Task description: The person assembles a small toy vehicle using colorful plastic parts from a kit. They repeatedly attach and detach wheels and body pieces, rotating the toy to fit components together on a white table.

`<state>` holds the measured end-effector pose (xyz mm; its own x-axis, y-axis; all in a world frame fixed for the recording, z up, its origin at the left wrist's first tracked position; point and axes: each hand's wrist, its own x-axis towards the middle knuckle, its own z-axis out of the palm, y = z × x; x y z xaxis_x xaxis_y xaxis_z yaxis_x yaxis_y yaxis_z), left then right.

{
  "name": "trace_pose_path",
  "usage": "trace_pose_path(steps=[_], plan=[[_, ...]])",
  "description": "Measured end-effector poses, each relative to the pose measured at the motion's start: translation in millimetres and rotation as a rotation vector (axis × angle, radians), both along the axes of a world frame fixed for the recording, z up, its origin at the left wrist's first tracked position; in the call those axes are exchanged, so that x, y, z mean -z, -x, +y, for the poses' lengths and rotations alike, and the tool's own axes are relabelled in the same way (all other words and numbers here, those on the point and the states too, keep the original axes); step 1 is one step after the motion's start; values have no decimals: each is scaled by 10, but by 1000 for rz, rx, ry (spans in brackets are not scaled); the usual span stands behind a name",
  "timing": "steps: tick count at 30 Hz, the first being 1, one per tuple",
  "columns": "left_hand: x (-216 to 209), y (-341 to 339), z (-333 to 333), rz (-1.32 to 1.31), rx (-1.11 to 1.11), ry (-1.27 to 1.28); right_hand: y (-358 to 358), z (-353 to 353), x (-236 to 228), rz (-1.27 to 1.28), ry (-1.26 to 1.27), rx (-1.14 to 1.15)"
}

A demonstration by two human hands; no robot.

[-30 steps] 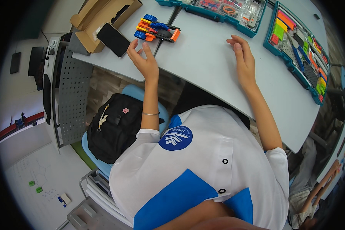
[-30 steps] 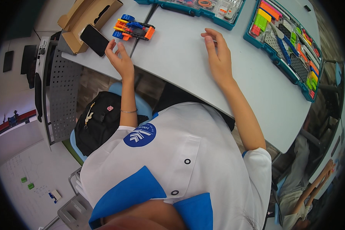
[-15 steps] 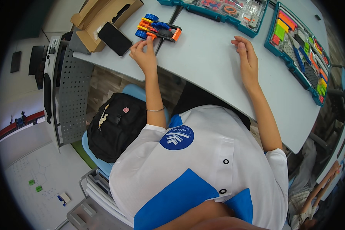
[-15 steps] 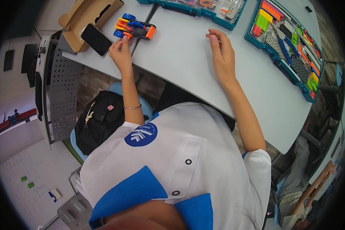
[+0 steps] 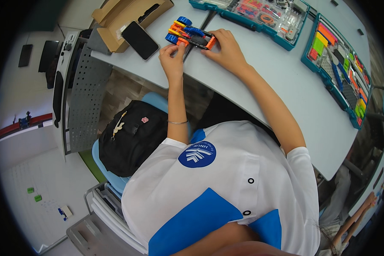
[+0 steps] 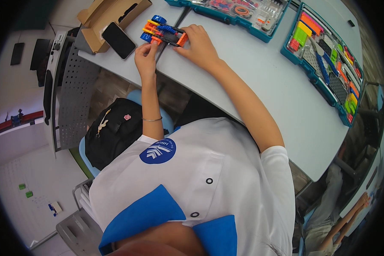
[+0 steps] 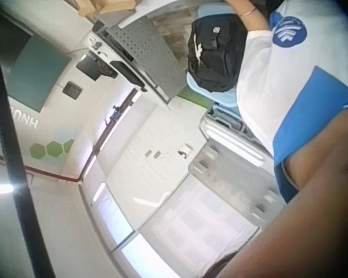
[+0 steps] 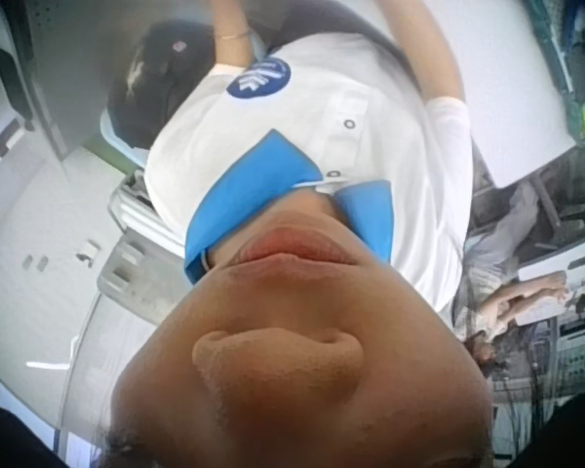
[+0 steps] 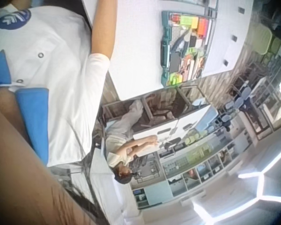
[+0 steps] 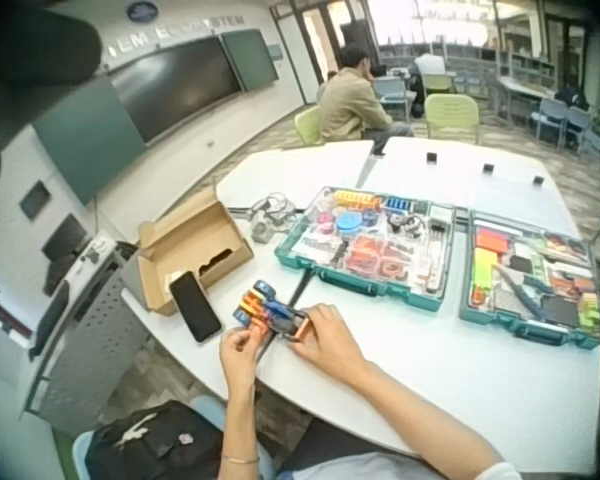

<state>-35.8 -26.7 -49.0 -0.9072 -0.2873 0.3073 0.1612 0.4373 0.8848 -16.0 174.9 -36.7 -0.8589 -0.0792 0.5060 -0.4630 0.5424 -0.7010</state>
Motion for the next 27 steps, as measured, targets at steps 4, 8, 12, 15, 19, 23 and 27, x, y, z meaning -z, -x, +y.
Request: trace_pose_path(steps=[4, 8, 12, 15, 19, 23, 27], plan=[[-81, -75, 22, 73, 6, 93, 13, 25, -17, -13, 13, -15], [-144, -122, -12, 107, 25, 207, 1, 2, -38, -3, -4, -33], [-251, -155, 46, 226, 20, 385, -4, 13, -10, 20, -8, -30], [-301, -150, 18, 385, 3, 694, 10, 24, 3, 23, -20, -30], [-321, -74, -112, 425, 165, 787, 19, 26, 17, 48, -27, -44], [-445, 65, -217, 575, 382, 937, -1, 23, 0, 38, -37, -33], [-516, 171, -333, 660, 577, 1095, -4, 23, -18, 34, -41, -32]])
